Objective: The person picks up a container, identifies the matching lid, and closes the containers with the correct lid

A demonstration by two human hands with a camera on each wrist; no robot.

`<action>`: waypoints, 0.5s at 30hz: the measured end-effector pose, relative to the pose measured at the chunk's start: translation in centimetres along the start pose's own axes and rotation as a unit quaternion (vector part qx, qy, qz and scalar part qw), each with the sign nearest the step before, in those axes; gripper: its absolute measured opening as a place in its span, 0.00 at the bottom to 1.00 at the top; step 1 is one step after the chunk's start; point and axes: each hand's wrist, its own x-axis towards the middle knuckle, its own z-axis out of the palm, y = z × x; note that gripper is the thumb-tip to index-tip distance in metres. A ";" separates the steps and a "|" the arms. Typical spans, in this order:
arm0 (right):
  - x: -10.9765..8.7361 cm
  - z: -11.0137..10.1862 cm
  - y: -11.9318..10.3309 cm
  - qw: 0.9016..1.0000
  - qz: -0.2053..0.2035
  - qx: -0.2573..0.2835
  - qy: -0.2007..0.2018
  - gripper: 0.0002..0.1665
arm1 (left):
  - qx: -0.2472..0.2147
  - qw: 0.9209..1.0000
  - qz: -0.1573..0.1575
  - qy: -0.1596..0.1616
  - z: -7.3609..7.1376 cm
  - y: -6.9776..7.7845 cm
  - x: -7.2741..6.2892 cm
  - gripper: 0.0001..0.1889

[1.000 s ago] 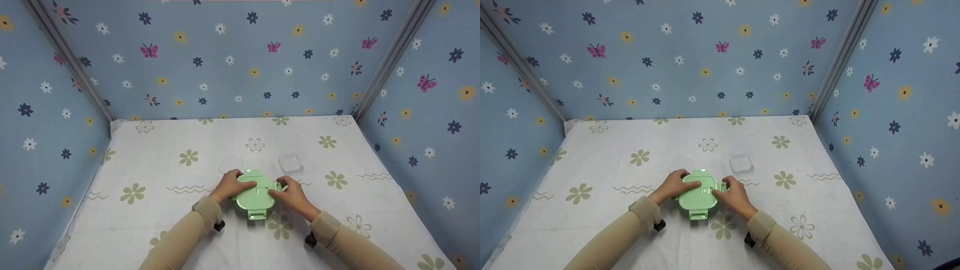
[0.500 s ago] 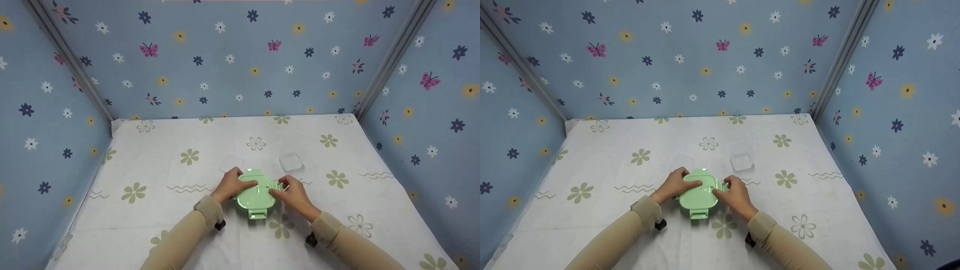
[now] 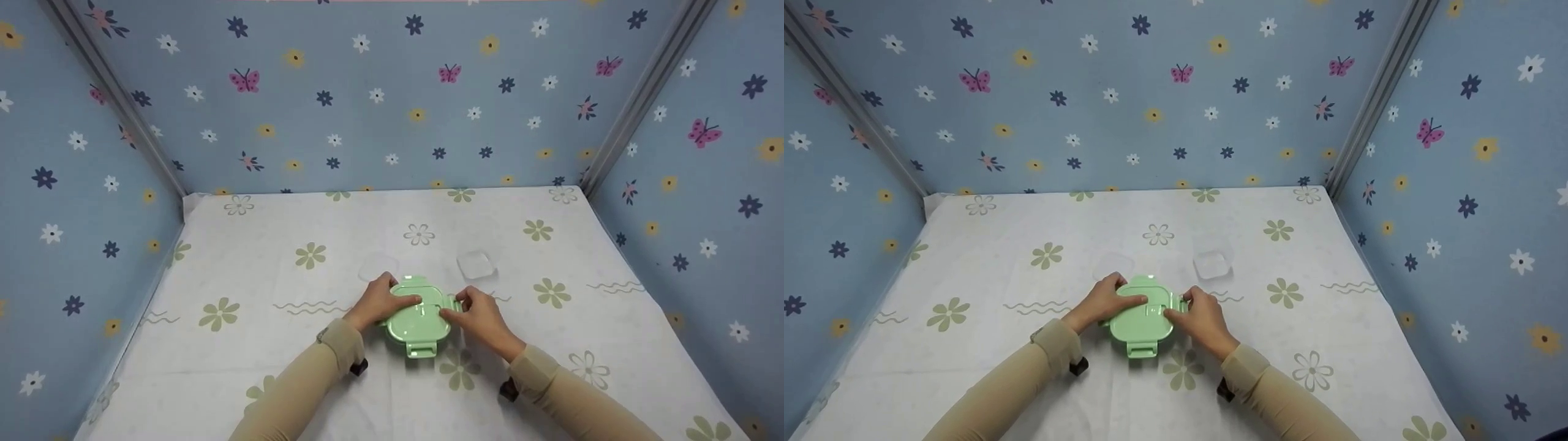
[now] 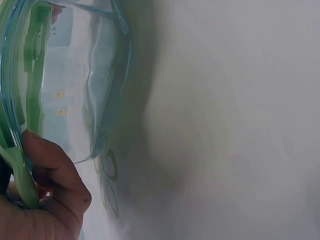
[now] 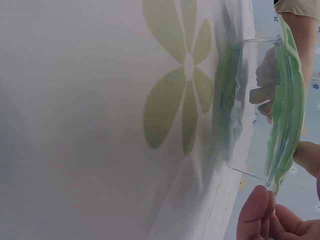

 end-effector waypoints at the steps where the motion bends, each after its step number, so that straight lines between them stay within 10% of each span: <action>1: 0.1 0.0 0.0 1.000 0.000 -0.002 -0.002 0.24 | 0.000 1.000 -0.001 -0.001 0.0 -0.1 0.1 0.33; 15: 0.2 0.0 -0.5 1.000 0.016 -0.003 -0.022 0.20 | -0.033 0.999 0.000 -0.016 0.0 -0.4 -0.1 0.31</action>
